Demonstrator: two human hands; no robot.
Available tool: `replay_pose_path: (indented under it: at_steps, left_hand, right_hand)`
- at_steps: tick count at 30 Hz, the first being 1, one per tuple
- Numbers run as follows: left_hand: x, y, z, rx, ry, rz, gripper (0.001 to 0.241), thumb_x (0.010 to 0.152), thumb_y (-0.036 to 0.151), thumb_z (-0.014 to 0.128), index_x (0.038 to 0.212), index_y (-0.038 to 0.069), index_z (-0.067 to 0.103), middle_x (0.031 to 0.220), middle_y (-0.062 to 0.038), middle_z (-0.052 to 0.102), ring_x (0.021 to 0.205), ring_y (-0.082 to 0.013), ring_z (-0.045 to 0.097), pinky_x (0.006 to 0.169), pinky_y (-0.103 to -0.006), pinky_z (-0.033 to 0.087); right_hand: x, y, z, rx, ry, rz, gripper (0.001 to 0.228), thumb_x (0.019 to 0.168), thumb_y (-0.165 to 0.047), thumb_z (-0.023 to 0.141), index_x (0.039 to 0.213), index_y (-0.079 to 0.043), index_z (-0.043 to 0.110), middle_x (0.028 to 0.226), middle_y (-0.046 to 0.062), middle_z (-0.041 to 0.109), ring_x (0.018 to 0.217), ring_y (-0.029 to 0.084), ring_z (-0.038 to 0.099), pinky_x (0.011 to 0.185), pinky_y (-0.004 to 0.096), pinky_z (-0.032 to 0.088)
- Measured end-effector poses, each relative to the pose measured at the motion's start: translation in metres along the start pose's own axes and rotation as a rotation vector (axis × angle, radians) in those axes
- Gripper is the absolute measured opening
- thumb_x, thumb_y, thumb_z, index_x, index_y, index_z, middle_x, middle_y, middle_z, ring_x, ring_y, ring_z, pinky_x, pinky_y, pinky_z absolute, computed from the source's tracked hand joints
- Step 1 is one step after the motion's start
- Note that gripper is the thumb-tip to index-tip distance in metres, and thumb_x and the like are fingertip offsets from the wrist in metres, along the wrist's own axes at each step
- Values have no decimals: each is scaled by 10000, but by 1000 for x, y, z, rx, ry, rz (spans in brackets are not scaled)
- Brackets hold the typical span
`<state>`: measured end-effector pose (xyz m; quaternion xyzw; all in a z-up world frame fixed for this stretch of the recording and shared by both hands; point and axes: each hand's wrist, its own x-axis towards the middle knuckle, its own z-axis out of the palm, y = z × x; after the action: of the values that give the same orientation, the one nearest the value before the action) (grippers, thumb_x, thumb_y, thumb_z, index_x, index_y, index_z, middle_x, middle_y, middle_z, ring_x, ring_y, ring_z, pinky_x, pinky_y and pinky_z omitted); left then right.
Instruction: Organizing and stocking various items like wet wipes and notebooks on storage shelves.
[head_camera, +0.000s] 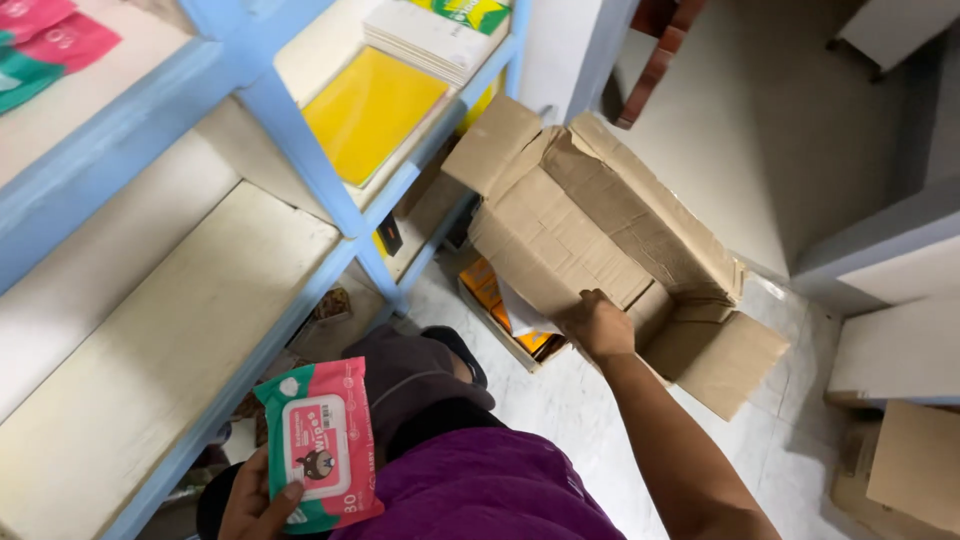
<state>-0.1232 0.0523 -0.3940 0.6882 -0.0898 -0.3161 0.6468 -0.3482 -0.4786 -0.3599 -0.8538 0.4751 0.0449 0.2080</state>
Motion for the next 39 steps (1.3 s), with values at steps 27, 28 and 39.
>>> replay_pose_path:
  at_steps: [27,28,39]
  left_hand:
    - [-43,107,89,-336,139,41,600,848,21,678,1423,15,508,1276,-145,658,1162,-245,633,995,-394,504]
    - [-44,111,90,-346,132,41,605,841,25,683,1421,19,508,1278,-142,659,1164,-245,633,998,-396,506]
    - [-90,142,92,-200,95,169,629,902,83,690,1488,47,463,1341,-93,644,1230,-197,612,1061,-349,479]
  right_hand:
    - [-28,46,59,313,-102,-202,718,801,-286,823,1439,-100,552,1297,179,580,1053,291,712,925,418,605]
    - [-39,6,57,443,-117,-396,635,788,-228,806,1369,-99,585,1256,133,599,1006,261,714,873,398,622]
    - [-100,-249,54,1370,-1184,-374,437,984,-238,590,1375,-45,552,1192,103,711,1060,249,692,941,443,553]
